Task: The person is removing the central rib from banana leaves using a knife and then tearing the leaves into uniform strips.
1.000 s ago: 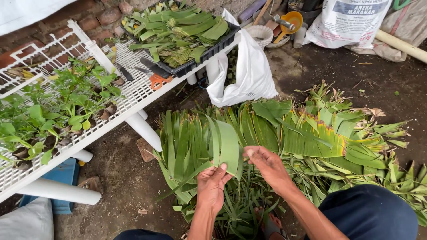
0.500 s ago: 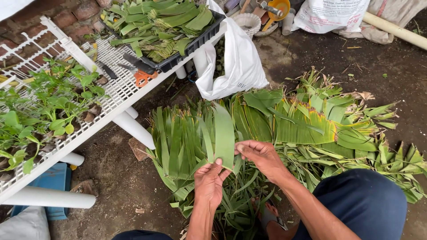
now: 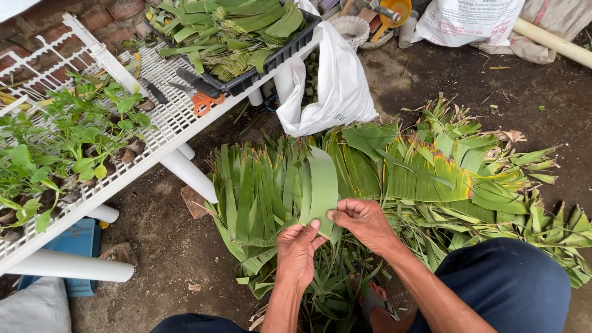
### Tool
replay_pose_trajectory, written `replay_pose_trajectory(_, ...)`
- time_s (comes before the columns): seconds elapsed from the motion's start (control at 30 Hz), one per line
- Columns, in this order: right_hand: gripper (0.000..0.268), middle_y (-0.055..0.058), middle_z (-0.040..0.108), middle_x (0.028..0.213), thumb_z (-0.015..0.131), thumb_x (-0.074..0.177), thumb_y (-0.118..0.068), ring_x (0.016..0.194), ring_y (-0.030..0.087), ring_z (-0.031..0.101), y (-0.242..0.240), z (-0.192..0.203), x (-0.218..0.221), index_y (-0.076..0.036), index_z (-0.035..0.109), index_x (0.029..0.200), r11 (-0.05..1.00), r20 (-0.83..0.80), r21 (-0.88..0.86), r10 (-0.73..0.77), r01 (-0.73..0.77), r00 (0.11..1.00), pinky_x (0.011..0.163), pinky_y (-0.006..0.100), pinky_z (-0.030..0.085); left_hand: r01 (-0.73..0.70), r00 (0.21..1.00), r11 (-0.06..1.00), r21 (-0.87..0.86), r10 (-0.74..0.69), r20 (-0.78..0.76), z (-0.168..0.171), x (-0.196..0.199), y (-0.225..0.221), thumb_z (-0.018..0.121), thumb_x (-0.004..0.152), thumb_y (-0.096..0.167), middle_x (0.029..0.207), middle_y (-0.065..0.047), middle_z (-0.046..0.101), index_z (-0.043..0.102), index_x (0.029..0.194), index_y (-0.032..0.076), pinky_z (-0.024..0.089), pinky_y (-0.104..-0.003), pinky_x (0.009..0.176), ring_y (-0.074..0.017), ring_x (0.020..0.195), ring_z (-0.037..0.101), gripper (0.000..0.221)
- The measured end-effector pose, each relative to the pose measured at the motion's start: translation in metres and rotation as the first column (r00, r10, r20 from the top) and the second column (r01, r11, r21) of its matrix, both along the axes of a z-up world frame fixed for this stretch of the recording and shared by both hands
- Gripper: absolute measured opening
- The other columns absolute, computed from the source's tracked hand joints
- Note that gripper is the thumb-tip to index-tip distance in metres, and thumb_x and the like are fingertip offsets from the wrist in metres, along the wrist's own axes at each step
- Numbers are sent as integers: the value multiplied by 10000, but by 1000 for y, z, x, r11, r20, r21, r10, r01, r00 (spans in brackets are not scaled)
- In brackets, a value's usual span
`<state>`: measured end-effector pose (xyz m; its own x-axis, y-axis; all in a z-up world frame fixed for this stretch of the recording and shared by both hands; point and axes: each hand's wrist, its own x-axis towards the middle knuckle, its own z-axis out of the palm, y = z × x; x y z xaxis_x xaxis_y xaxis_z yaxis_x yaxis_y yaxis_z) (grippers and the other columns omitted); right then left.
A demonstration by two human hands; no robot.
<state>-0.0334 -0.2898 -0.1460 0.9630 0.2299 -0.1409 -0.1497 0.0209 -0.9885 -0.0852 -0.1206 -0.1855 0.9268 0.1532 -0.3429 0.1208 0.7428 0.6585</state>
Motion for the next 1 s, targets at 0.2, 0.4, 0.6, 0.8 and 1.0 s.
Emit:
replay_pose_trajectory(0.2, 128, 20, 696, 683, 742, 837, -4, 557, 52, 470, 2, -5, 0, 43, 822, 924, 1000, 50, 7, 25, -26, 998, 497, 194, 375, 24, 999, 1000, 19, -23, -35, 3, 0, 0, 744, 874, -49, 839, -153, 739, 732, 913, -83, 612, -376, 742, -206, 730, 688, 53)
replay_pose_trajectory(0.4, 83, -12, 620, 632, 740, 829, -29, 549, 54, 419, 2, -8, 1, 30, 794, 808, 997, 66, -78, 15, -9, 998, 485, 201, 332, 29, 999, 999, 20, -28, -44, 2, 0, -1, 735, 872, -73, 840, -156, 742, 737, 909, -85, 613, -382, 753, -201, 716, 687, 39)
replay_pose_trajectory(0.6, 81, -13, 603, 601, 739, 807, -30, 530, 60, 400, 3, -8, 0, 23, 792, 776, 991, 64, -130, -7, 15, 998, 471, 210, 322, 47, 996, 998, 43, -44, -74, 8, 1, -1, 750, 861, -64, 835, -151, 741, 755, 964, -86, 600, -367, 730, -200, 712, 682, 105)
replay_pose_trajectory(0.8, 92, -23, 594, 609, 743, 821, -37, 538, 57, 404, 8, -9, -2, 2, 751, 739, 991, 113, -129, -17, 32, 993, 482, 205, 328, 53, 998, 997, 54, -50, -48, 7, 0, -3, 747, 869, -53, 852, -148, 755, 763, 968, -73, 585, -361, 711, -195, 725, 682, 101)
replay_pose_trajectory(1.0, 28, 1, 644, 689, 738, 825, -20, 587, 64, 463, 8, -16, 2, -4, 759, 816, 998, 38, -53, -16, 18, 999, 538, 204, 370, 74, 989, 985, 158, -53, -137, 3, 1, -2, 742, 860, -57, 861, -132, 708, 745, 1026, -74, 576, -332, 761, -183, 756, 638, 167)
